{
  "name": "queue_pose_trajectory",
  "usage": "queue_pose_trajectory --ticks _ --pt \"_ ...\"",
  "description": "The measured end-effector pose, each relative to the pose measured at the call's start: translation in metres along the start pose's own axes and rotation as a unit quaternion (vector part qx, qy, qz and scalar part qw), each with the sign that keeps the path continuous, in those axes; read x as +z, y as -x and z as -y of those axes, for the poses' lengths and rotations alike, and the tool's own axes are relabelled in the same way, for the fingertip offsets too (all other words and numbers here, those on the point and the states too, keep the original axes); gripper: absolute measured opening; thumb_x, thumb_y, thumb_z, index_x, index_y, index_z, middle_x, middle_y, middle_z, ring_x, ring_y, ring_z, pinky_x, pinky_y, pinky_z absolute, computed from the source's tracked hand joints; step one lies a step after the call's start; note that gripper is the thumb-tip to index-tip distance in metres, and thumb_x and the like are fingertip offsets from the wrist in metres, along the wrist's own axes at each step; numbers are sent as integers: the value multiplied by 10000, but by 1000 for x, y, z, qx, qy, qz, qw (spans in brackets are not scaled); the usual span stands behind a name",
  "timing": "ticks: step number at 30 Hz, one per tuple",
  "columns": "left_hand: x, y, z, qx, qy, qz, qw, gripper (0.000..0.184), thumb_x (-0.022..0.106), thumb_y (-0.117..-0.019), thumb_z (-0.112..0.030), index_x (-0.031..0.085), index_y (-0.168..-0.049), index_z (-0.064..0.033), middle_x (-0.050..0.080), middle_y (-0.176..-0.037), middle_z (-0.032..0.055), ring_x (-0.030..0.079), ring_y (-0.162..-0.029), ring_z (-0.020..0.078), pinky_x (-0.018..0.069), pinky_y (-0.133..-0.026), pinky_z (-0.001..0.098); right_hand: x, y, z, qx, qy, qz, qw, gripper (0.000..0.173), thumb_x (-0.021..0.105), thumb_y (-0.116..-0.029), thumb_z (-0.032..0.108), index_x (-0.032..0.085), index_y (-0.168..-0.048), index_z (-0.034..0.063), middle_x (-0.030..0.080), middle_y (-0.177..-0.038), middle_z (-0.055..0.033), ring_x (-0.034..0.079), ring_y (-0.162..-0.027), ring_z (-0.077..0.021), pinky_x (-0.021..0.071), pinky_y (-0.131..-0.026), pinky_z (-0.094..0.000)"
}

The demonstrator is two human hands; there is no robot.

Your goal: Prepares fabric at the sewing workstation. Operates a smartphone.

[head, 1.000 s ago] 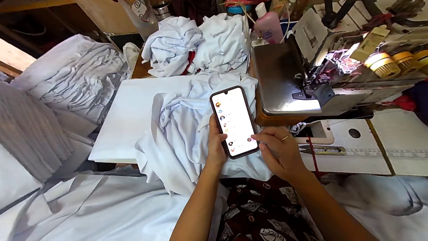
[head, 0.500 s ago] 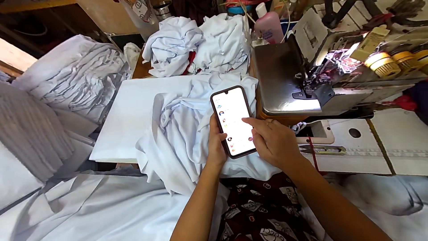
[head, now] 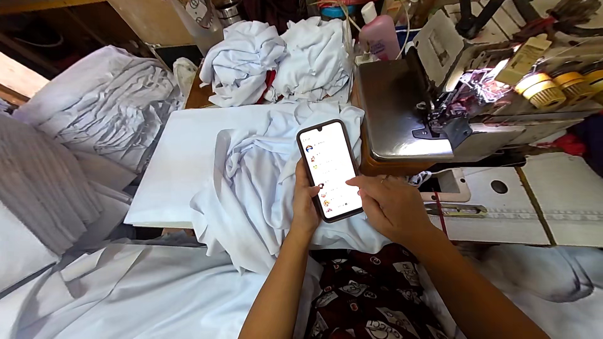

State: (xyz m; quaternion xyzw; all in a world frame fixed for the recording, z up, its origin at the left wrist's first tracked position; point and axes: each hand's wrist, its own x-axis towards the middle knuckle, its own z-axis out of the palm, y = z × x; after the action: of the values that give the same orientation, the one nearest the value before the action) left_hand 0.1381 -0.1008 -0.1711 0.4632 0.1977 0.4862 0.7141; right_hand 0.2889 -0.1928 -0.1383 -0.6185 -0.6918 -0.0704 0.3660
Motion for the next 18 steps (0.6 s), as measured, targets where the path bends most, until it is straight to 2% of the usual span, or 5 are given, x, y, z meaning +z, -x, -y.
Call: queue_pose_trajectory --ticks 2,4,8,11,18 --pt "0 0 0 4 -1 6 1000 602 345 -845 -46 346 -1429 -193 671 -1166 -89 684 -1005 38 585 -876 290 0 1 2 -18 -7 22 1000 359 416 -977 153 764 -1049 101 739 -823 -90 705 -758 -249 539 -635 -378" --pt "0 0 0 5 3 8 1000 595 343 -846 -45 353 -1422 -196 674 -1162 -87 686 -1000 41 587 -873 293 2 0 2 -25 -2 28 999 355 415 -969 148 763 -1031 106 730 -797 -89 701 -735 -252 529 -605 -377" --pt "0 0 -1 1 -3 4 1000 617 348 -838 -40 340 -1439 -177 663 -1179 -77 680 -1012 40 580 -884 291 4 -4 -1 -12 7 22 1000 371 417 -967 148 769 -1070 101 712 -761 -82 655 -651 -235 496 -563 -366" --pt "1 0 -1 -4 -6 -1 1000 630 341 -841 -39 321 -1456 -174 660 -1182 -75 679 -1014 36 579 -888 289 2 -6 -2 -2 11 17 1000 378 415 -971 158 768 -1097 102 713 -763 -88 657 -648 -238 501 -562 -372" --pt "-1 0 1 7 8 17 1000 615 336 -857 -52 322 -1456 -194 668 -1189 -82 684 -1021 44 583 -892 294 2 -7 -7 7 20 -1 1000 400 419 -967 159 762 -1160 87 635 -650 -75 582 -562 -226 450 -520 -361"
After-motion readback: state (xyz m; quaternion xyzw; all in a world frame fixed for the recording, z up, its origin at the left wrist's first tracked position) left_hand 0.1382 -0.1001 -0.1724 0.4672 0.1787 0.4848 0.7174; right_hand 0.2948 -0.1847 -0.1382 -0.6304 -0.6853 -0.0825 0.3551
